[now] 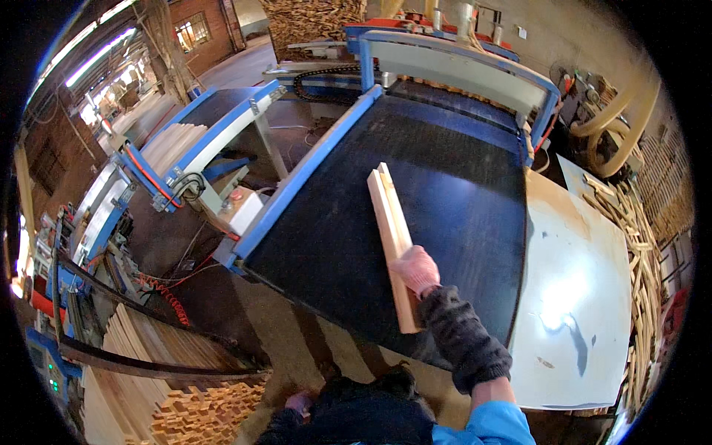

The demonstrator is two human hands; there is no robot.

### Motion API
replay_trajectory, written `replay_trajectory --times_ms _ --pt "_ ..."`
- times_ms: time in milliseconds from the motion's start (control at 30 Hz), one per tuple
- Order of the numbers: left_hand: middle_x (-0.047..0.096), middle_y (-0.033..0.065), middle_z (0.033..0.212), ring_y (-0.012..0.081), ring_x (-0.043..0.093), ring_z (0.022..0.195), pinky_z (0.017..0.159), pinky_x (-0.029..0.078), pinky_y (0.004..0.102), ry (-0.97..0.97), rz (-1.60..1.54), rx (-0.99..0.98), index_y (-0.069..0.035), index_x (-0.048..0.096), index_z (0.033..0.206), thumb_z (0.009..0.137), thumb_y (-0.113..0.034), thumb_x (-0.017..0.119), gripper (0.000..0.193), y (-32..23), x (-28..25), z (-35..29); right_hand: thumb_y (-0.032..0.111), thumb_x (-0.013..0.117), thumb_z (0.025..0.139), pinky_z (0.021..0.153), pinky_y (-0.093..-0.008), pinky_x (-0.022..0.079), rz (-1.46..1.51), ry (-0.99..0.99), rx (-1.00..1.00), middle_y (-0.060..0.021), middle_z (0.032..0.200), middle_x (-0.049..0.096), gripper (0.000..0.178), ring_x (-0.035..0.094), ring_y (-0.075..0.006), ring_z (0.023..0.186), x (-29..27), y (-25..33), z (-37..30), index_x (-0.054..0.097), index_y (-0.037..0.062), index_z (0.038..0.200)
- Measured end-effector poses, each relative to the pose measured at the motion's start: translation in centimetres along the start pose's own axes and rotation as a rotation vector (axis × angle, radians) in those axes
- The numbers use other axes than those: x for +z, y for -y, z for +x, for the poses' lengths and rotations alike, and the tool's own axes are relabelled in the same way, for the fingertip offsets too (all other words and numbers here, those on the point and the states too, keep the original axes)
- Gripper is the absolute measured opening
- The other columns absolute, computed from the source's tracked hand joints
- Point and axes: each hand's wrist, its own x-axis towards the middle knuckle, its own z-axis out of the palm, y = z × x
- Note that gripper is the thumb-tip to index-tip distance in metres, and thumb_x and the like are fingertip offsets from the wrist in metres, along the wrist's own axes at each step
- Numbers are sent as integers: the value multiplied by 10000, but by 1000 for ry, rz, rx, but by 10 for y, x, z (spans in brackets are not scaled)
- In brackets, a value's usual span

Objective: The person repeatedly picks up stacks of light-colored wooden planks from a metal table and places them onto a conveyor belt. The worker also occasionally picks up individual planks from the table and places them onto the conveyor.

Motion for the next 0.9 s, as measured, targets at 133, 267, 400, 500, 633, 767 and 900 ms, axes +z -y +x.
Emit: replay_trajectory --times_ms 133,267,400,500,633,767,900 --pt "715 108 1226 319 700 1077 912 579 479 -35 -920 -325 -162 700 1223 1064 -330 565 268 60 20 -23 407 827 819 969 -441 590 -12 77 87 -298 1172 765 669 757 -406 1120 95 90 57 667 -118 1202" --pt "639 112 1398 345 641 1223 1022 533 543 -11 -1429 -661 -152 599 1409 1106 -390 515 394 101 30 -40 403 813 856 1098 -449 552 -15 52 207 -303 1369 681 781 677 -413 1303 172 206 67 548 -105 1387" --pt "551 120 1569 369 578 1355 1116 485 595 1 -1620 -849 -132 488 1589 1133 -444 485 552 151 27 -80 575 814 856 1113 -480 538 49 -35 155 -342 1427 637 945 650 -452 1325 240 248 92 517 -133 1408" --pt "460 117 1662 378 525 1436 1167 449 570 -44 -1651 -829 -136 410 1656 1132 -446 489 614 169 14 -86 579 739 901 1071 -522 556 -45 -136 114 -340 1276 681 793 671 -486 1260 301 249 122 596 -68 1335" --pt "389 96 1737 371 489 1495 1217 418 517 -118 -1650 -766 -150 363 1701 1137 -426 484 640 140 -34 -102 188 595 1036 832 -456 603 -658 176 -719 -215 1228 711 297 733 -339 1070 308 193 176 694 85 1296" --pt "617 76 1533 261 622 1316 1075 525 455 -306 -1534 -675 -129 611 1518 1101 -457 557 534 145 -25 -101 260 656 1066 1011 -459 554 809 416 -16 -103 1365 663 384 654 -284 1214 286 182 115 612 124 1423" --pt "686 44 1310 225 660 1102 897 574 393 -168 -1322 -695 -163 683 1403 1092 -437 601 423 180 19 -99 170 667 1081 1028 -303 470 755 270 -276 -50 1276 623 657 574 -168 1116 287 133 25 403 -73 1632"
